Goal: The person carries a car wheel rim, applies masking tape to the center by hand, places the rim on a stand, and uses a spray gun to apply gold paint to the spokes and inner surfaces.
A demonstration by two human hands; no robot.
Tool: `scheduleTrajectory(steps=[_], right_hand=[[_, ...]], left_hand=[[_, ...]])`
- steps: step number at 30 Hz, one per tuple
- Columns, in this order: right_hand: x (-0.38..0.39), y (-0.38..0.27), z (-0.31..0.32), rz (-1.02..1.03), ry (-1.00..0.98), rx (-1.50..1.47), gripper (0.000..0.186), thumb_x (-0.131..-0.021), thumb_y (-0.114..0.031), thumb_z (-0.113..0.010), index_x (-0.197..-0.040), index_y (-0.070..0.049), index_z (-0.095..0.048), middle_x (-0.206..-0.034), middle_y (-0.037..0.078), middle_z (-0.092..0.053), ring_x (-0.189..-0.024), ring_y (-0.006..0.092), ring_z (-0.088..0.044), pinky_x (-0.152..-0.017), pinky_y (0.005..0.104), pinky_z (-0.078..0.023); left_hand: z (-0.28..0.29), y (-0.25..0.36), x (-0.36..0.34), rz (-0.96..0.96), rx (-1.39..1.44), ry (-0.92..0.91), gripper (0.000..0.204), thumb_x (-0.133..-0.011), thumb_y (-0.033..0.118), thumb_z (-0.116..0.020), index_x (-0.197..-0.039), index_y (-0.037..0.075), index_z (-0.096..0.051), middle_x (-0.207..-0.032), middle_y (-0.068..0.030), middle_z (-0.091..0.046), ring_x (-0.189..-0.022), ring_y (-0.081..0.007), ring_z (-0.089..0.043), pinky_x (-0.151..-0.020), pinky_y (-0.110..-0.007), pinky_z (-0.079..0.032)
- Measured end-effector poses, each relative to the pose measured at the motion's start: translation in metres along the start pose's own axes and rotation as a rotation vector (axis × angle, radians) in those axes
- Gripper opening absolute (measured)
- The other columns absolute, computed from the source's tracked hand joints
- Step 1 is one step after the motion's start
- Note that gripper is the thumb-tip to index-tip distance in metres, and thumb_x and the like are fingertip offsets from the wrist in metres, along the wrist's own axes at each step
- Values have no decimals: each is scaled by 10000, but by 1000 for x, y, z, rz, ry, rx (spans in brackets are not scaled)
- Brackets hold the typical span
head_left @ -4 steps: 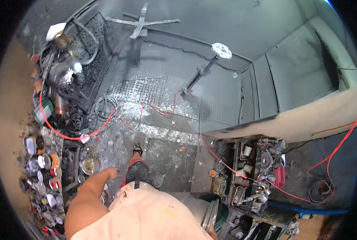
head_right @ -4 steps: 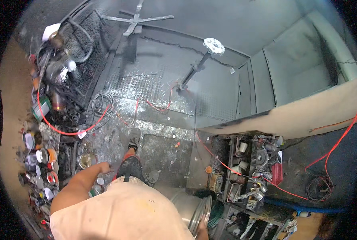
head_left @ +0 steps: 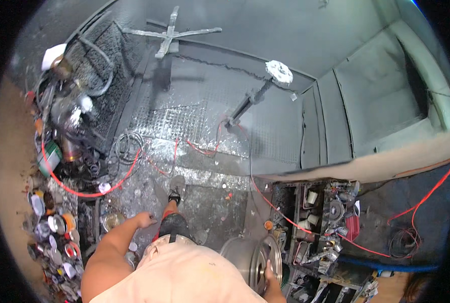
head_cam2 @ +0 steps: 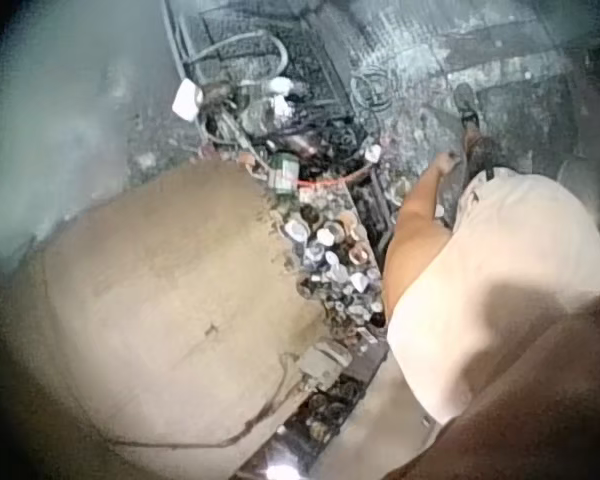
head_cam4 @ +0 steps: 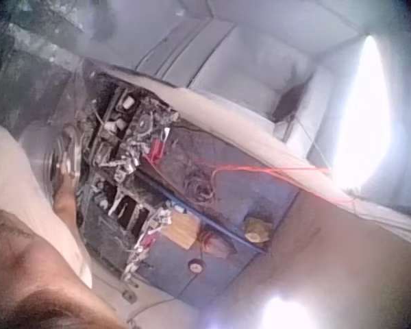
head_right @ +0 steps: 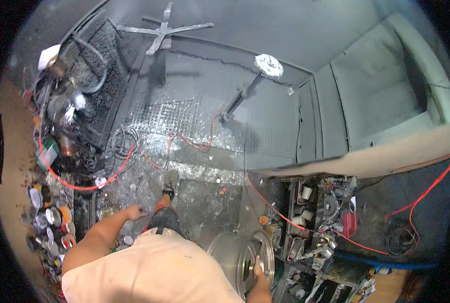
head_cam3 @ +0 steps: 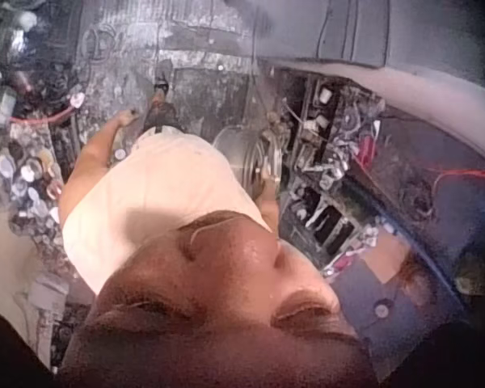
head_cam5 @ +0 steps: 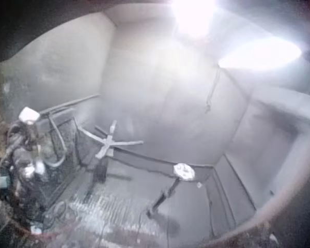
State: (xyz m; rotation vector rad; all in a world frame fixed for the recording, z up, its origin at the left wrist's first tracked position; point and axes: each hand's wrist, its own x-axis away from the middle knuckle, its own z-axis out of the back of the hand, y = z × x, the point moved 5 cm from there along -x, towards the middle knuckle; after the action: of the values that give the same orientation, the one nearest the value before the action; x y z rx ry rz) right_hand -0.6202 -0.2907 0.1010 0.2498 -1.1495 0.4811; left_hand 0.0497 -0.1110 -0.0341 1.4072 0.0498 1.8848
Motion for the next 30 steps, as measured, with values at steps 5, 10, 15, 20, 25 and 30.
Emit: scheduleTrajectory(steps=[5,10,15,20,25,30], right_hand=[[3,-222,-122,342,14,11,919,-967,-725,-406,-1619,-100,-237,-1669,140,-248,-1532,313,-231,-1223,424,-223],[29,-408,-240,528,-239,42,967,-977,-751,-375,-1602,-22,-263,-1647,137,-303,-1501,300,-299,-1222,403,-240],[151,-556,-336,820,-584,-93,893,-1008,-697,-382,-1605,-43,-270,-1633,138,-331,-1483,275,-340,-1230,400,-228],[182,-618,-385,840,-633,-183,853,-1030,-696,-260,-1586,-53,-327,-1609,126,-380,-1476,268,-349,-1227,400,-233],[163,-616,-402,844,-740,-231,867,-1020,-715,-254,-1586,-63,-335,-1602,130,-391,-1470,272,-359,-1220,412,-247],[122,-568,-392,831,-821,-381,882,-1010,-734,-248,-1586,-74,-343,-1596,135,-402,-1463,276,-369,-1214,424,-261]], left_hand=[[91,-3,-25,31,172,132,481,-887,425,-703,-1145,19,-727,-1129,-211,-731,-1072,-345,-702,-943,-428,-536],[161,20,-51,9,362,216,444,-913,382,-698,-1154,10,-720,-1111,-214,-734,-1028,-318,-712,-898,-402,-547],[194,43,-115,120,640,130,511,-992,421,-597,-1262,-8,-665,-1189,-192,-711,-1071,-258,-678,-948,-386,-524],[288,78,-69,-237,1523,655,592,-1085,456,-365,-1440,3,-506,-1388,-146,-608,-1224,-248,-592,-1054,-397,-465],[381,186,96,-934,1079,338,564,-1099,420,-368,-1403,-22,-543,-1368,-129,-615,-1240,-228,-578,-1088,-394,-433],[321,219,51,-461,1015,725,345,-1080,209,-503,-1294,-50,-582,-1188,-90,-662,-1086,-159,-583,-958,-309,-463]])
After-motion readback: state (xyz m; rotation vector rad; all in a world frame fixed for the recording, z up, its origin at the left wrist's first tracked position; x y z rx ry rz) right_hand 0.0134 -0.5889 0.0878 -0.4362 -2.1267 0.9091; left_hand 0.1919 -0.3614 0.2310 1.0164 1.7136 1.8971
